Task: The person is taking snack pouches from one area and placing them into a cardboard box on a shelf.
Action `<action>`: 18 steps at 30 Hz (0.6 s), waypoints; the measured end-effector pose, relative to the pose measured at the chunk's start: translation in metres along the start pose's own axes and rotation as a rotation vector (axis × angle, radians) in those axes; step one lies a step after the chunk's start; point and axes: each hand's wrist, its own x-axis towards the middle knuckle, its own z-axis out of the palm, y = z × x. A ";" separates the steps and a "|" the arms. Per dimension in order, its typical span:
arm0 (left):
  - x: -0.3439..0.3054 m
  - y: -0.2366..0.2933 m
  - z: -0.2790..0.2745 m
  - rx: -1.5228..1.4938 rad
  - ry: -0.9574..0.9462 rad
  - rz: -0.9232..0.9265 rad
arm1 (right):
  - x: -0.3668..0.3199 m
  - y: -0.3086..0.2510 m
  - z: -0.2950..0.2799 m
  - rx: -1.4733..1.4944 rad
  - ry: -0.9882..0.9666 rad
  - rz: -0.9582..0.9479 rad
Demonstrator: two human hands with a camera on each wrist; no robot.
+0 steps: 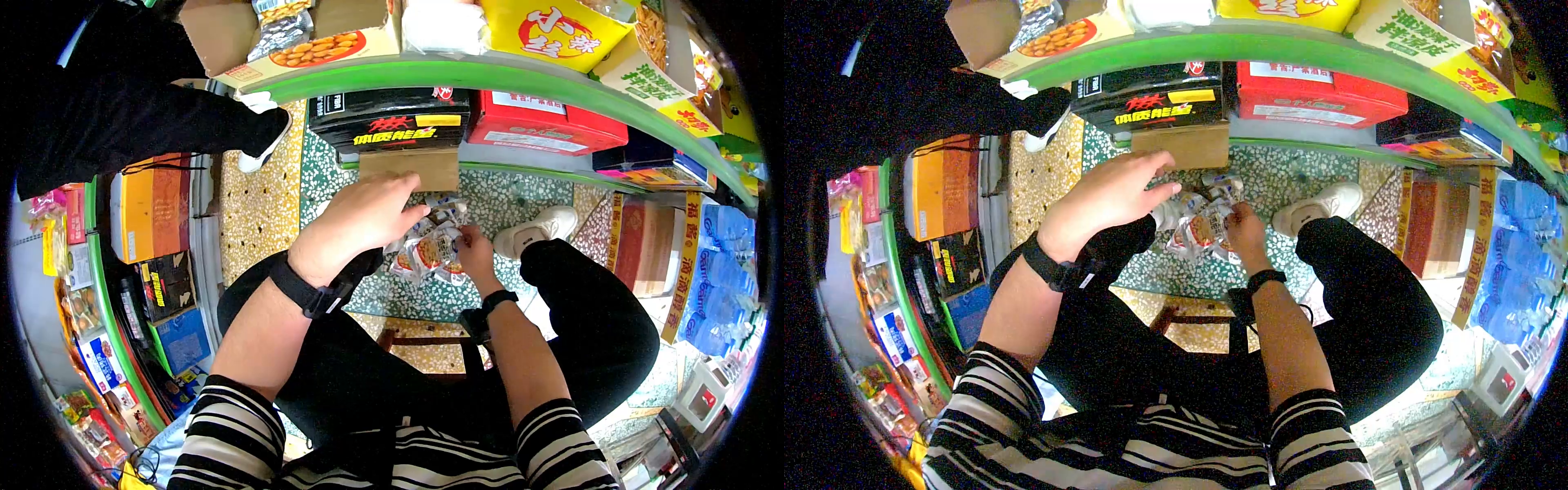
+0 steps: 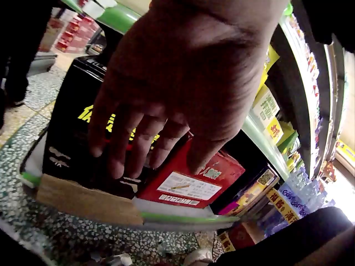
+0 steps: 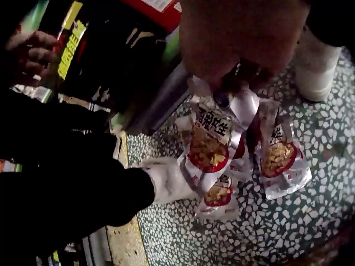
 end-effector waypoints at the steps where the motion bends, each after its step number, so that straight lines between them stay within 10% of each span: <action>1: 0.001 -0.001 0.000 0.001 0.011 0.008 | 0.003 0.004 -0.007 0.085 -0.066 0.001; 18: 0.003 0.001 0.006 -0.026 -0.038 0.019 | 0.016 0.075 -0.023 -0.206 -0.022 -0.080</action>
